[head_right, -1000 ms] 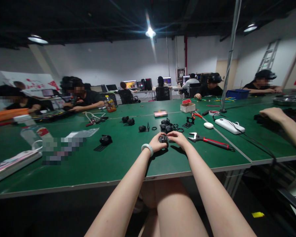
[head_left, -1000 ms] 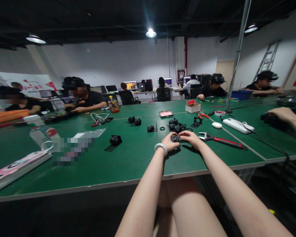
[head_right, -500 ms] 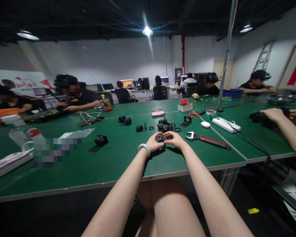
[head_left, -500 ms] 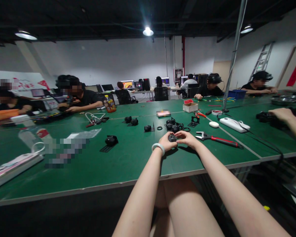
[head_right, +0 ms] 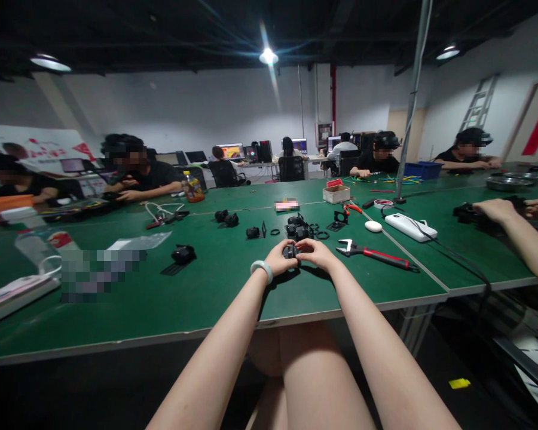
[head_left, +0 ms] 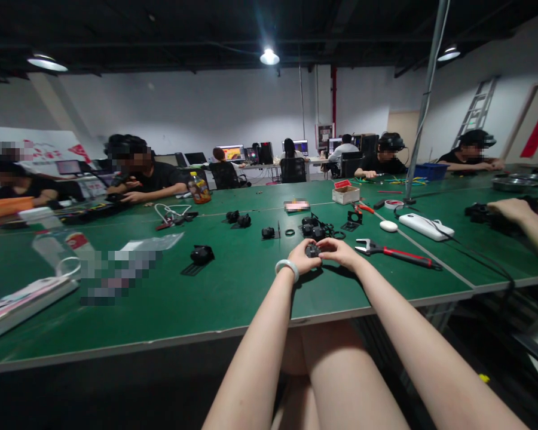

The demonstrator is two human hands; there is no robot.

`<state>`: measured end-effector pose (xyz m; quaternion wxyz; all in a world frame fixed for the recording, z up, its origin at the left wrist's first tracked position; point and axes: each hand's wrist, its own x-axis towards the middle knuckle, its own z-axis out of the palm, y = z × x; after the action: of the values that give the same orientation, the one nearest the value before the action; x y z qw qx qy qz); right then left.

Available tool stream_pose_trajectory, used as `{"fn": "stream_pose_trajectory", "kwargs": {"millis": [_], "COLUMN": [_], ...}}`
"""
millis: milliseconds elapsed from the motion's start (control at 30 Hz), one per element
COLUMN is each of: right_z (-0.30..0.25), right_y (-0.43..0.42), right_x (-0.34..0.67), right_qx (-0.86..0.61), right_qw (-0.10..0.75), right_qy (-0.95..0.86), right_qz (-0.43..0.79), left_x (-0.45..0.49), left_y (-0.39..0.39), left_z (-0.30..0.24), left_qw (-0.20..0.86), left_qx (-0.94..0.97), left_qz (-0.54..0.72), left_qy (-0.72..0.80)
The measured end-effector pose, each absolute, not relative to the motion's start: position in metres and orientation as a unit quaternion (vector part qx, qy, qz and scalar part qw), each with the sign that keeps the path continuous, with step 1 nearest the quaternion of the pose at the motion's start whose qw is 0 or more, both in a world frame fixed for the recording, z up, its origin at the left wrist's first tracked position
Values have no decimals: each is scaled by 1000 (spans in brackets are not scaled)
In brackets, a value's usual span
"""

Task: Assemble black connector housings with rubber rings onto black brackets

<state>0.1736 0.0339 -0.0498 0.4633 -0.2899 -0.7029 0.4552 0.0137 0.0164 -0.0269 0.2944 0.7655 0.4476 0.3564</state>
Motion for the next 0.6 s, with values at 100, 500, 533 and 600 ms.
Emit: {"fn": "stream_pose_trajectory", "kwargs": {"millis": [100,500,533,600], "right_z": [-49,-48,-48,-48], "right_y": [33,32,32,32], "right_x": [173,173,173,173], "right_qx": [-287,-331,-336,-346], "right_qw": [458,451,451,451], "right_qy": [-705,-717,-718,-719], "right_qz": [458,416,410,399], "left_x": [13,15,14,14], "left_y": [18,17,17,18], "left_z": [-28,-27,-27,-27], "left_qw": [279,261,260,258], "left_qx": [763,761,761,762], "left_qz": [354,353,353,352], "left_qy": [464,477,478,479]}}
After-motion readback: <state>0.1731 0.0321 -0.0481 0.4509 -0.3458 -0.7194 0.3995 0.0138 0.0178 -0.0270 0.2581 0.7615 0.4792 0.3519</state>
